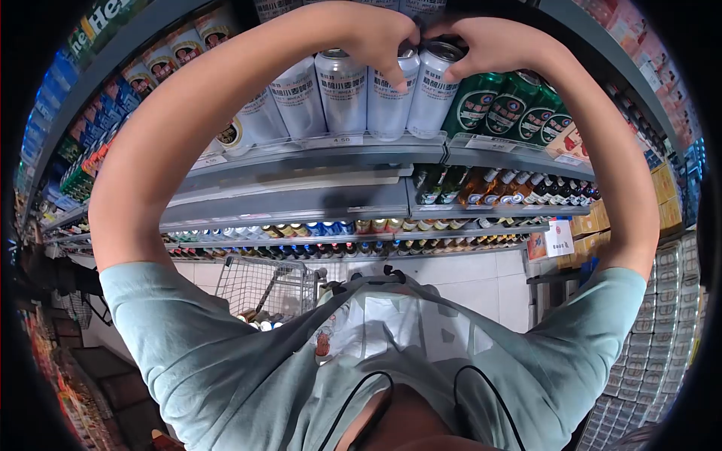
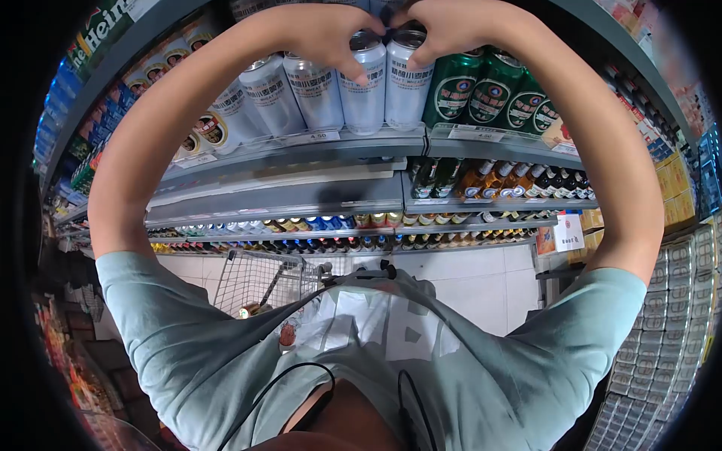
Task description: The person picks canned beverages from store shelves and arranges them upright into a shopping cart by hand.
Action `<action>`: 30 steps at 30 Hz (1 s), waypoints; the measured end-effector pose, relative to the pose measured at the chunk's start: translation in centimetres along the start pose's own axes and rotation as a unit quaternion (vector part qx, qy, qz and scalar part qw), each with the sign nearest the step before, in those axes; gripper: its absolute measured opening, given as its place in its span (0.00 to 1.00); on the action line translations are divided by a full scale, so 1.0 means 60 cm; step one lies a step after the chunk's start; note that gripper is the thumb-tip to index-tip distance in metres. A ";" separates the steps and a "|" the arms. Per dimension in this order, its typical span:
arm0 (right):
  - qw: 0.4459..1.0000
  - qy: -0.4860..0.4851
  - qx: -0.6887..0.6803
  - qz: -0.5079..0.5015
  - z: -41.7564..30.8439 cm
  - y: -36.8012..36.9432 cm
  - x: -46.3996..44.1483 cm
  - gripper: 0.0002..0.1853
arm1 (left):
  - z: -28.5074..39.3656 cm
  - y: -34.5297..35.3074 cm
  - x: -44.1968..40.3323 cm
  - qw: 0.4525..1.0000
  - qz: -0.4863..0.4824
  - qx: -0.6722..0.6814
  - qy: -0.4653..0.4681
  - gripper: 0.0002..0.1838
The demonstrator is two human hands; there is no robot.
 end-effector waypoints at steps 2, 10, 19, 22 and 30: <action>1.000 -0.007 0.021 -0.020 0.011 0.011 -0.024 0.38 | -0.029 0.011 -0.026 1.000 -0.021 -0.021 -0.006 0.40; 0.974 -0.073 -0.009 -0.214 -0.016 -0.002 -0.052 0.33 | -0.039 0.028 -0.064 0.994 -0.083 -0.059 -0.030 0.36; 0.986 -0.047 0.092 -0.131 -0.019 0.007 -0.064 0.31 | -0.037 0.033 -0.066 0.996 -0.062 -0.052 -0.036 0.41; 0.986 -0.039 0.118 -0.107 -0.011 0.013 -0.070 0.29 | -0.037 0.036 -0.067 0.996 -0.047 -0.070 -0.037 0.42; 0.995 -0.031 0.080 -0.055 -0.013 0.017 -0.036 0.33 | -0.018 0.027 -0.063 0.994 -0.054 -0.087 -0.035 0.46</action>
Point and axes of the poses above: each hand's wrist, its own x-axis away from the middle knuckle, its own y-axis out of the palm, z = x × y, the point moved 2 cm from there along -x, towards the middle knuckle, and after that the axes turned 15 degrees about y, right-handed, at the moved point
